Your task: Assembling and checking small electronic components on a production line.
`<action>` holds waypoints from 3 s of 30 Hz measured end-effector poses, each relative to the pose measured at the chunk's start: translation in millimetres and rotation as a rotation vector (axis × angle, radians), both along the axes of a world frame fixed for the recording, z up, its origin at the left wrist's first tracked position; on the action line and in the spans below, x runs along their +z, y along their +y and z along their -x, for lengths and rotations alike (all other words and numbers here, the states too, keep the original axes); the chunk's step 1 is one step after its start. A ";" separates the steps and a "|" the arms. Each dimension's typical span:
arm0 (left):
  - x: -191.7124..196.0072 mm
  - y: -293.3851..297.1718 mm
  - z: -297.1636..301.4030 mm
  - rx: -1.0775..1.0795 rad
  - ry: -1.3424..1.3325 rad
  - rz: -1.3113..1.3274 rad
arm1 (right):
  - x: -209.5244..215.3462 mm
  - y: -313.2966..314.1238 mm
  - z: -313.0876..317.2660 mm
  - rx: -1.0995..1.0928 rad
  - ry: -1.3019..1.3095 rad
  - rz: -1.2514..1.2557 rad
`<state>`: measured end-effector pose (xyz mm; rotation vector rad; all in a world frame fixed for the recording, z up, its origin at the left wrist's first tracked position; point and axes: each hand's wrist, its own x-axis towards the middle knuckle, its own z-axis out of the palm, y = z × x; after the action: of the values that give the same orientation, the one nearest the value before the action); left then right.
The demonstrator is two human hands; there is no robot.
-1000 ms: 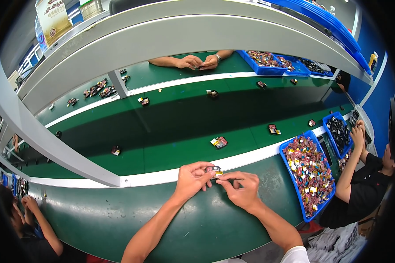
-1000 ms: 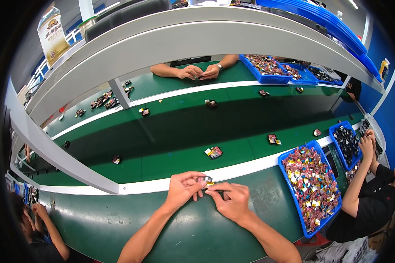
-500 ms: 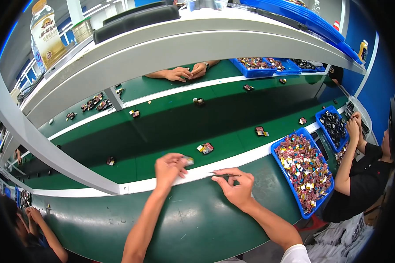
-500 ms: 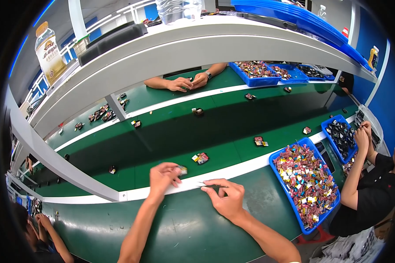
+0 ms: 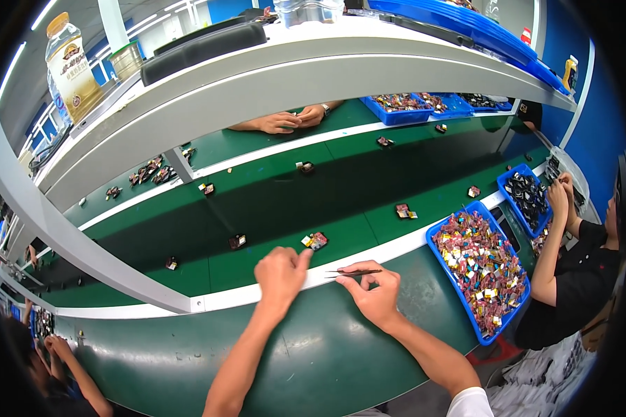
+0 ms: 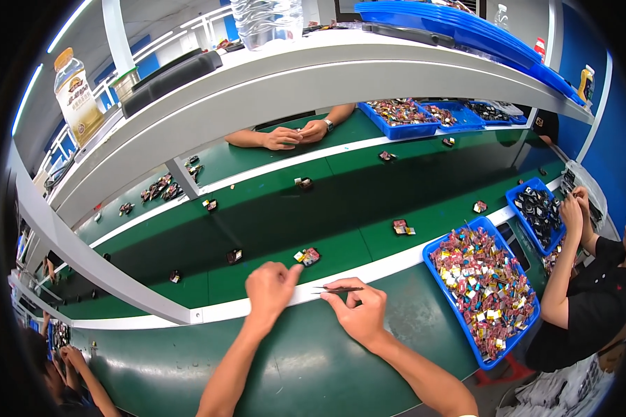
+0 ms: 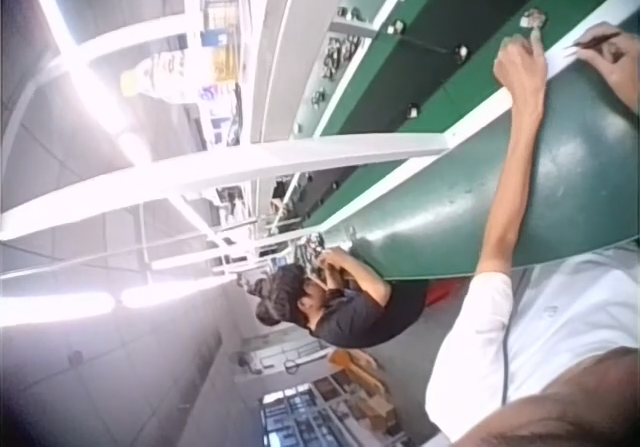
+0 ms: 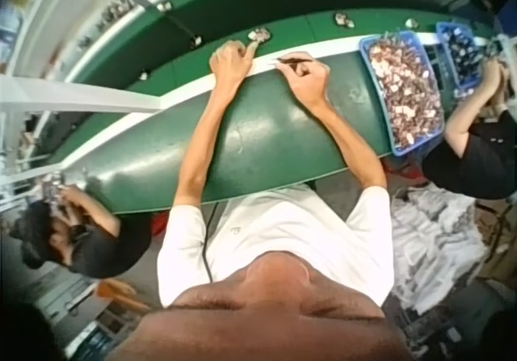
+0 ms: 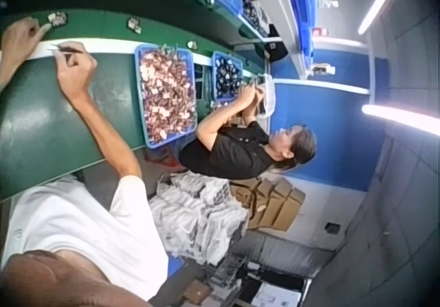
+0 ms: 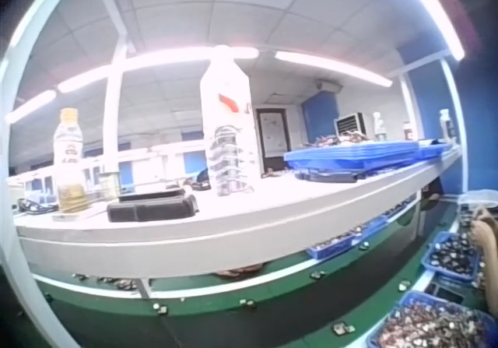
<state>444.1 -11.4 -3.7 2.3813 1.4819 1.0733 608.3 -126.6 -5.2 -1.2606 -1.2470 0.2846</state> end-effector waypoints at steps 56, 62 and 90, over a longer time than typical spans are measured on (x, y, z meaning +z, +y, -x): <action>-11.4 -38.7 7.5 -0.332 -0.809 0.706 | 1.6 0.7 2.1 0.060 0.009 0.157; -16.2 -41.3 5.9 -0.353 -0.786 0.646 | -3.1 0.4 0.8 0.046 -0.077 0.167; -18.0 -48.9 4.3 -0.412 -0.609 0.271 | 18.2 2.1 -5.7 0.201 0.561 0.544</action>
<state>439.8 -60.3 -21.8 1.8202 0.8219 1.2356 613.9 -124.5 13.1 -1.3714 -0.8244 1.1020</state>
